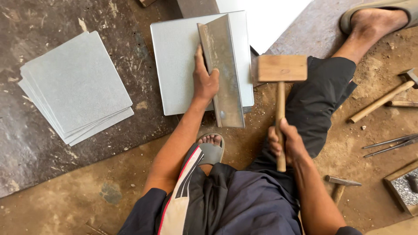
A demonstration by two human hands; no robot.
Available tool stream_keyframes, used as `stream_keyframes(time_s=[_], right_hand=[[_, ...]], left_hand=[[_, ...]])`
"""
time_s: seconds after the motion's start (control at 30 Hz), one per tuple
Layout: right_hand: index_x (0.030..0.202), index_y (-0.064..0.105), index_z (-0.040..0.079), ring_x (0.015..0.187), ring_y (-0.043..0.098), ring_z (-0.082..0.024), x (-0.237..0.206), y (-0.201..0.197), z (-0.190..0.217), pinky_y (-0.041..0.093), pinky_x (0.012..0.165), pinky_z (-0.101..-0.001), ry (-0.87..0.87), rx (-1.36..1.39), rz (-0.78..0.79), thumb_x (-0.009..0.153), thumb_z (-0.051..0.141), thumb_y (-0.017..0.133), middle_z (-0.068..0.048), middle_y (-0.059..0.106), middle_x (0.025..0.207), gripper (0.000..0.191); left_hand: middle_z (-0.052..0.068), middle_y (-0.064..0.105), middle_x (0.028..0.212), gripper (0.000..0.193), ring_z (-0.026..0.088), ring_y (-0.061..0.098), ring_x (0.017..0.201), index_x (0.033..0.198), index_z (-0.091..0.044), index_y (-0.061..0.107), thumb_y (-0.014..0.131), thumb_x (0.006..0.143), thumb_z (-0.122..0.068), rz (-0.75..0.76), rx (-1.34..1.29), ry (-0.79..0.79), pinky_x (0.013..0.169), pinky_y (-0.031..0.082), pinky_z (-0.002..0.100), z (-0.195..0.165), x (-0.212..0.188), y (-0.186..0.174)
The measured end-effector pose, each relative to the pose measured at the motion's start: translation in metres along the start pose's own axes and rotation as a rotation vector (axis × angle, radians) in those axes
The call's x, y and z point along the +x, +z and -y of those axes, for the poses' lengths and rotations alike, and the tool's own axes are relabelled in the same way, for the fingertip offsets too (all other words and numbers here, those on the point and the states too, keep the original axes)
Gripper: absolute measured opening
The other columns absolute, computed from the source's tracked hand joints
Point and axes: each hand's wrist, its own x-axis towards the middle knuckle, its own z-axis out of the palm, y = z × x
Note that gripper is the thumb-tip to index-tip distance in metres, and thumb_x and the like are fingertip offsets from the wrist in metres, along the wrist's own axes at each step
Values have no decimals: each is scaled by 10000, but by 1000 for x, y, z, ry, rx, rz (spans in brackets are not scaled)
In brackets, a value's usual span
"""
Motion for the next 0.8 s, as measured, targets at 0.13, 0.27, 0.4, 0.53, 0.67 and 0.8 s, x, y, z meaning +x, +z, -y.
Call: stream_keyframes(time_s=[0.13, 0.27, 0.4, 0.53, 0.67, 0.8], right_hand=[[746, 691, -58, 737, 653, -384, 39, -8, 35, 541, 671, -477, -441, -1520, -527, 1002, 501, 595, -261, 681, 927, 622], [908, 687, -9, 941, 694, -334, 93, 18, 71, 557, 812, -410, -835, -1141, -519, 988, 348, 667, -235, 722, 1139, 367], [1298, 642, -14, 915, 689, -242, 149, 61, 85, 555, 799, -359, -427, -798, -412, 985, 335, 684, -228, 736, 1048, 471], [1386, 497, -103, 1084, 667, -290, 179, 61, 104, 574, 893, -398, -810, -804, -569, 1016, 185, 674, -245, 625, 1223, 501], [1152, 580, -97, 1301, 588, -440, 202, 56, 148, 523, 1071, -467, -1328, -1241, -545, 1015, 62, 682, -262, 531, 1463, 233], [884, 726, -28, 1014, 675, -407, 228, 62, 186, 549, 893, -459, -992, -1520, -252, 1029, 168, 692, -246, 671, 1269, 247]], left_hand=[[299, 376, 1600, 829, 427, 370, 1505, 1588, 56, 234, 458, 791, 104, 32, 190, 74, 1278, 298, 457, 3, -1, 3], [277, 334, 1615, 882, 410, 324, 1509, 1594, 19, 222, 447, 748, 130, 153, 82, -87, 1254, 253, 449, -4, 1, -6], [255, 391, 1620, 885, 384, 347, 1533, 1591, -64, 297, 481, 741, 102, 232, 126, 18, 1286, 259, 441, -4, 6, -26], [182, 490, 1578, 974, 360, 284, 1550, 1563, -223, 375, 569, 650, 53, 550, 279, 114, 1304, 91, 478, 11, 23, -31], [161, 448, 1573, 946, 338, 198, 1571, 1537, -334, 413, 635, 690, 24, 738, 318, 116, 1300, 40, 480, 15, 35, -32], [158, 313, 1612, 861, 303, 138, 1551, 1473, -415, 492, 681, 736, -11, 899, 454, 77, 1254, 43, 466, -4, 23, -29]])
